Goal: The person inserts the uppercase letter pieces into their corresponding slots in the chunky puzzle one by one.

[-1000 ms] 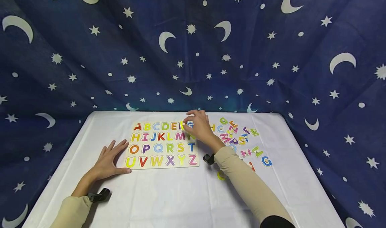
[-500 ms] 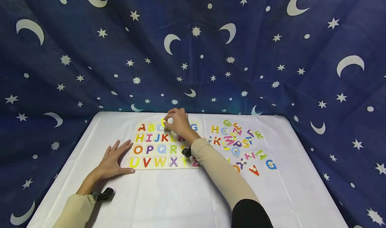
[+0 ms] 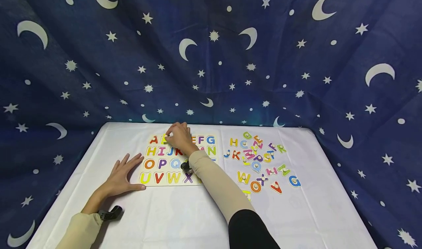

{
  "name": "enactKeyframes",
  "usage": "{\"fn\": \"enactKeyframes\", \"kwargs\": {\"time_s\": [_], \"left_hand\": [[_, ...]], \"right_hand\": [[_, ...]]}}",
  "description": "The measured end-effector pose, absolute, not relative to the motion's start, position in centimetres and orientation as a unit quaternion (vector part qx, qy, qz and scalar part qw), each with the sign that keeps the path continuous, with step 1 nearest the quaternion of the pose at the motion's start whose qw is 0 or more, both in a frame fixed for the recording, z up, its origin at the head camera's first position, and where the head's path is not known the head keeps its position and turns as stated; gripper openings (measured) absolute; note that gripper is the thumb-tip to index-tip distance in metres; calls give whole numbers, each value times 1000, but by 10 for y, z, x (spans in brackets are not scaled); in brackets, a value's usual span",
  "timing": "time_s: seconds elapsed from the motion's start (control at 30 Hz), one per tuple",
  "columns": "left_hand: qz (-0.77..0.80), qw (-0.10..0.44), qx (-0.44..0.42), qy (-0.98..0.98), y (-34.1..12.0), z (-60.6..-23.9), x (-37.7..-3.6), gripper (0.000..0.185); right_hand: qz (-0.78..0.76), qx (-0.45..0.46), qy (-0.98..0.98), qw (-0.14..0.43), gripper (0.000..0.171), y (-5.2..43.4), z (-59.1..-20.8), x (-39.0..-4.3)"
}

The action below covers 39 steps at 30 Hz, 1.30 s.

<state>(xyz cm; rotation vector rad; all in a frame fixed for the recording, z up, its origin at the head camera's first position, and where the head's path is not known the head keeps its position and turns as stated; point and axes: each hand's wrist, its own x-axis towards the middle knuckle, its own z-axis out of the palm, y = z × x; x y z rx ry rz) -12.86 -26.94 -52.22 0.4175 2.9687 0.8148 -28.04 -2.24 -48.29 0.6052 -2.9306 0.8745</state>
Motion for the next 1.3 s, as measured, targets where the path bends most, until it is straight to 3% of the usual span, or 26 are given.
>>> {"fn": "enactKeyframes", "kwargs": {"time_s": [0.8,1.03,1.3], "left_hand": [[269,8,131,954,-269,-526,-127,115],[271,0,136,953,-267,-525,-126,115],[274,-15,143,951,-268,-524,-125,113]], "right_hand": [[219,183,-958,26,17,-39,-495,-277],[197,207,-958,38,29,-13,-477,-282],[199,235,-946,98,26,39,-438,-289]]}}
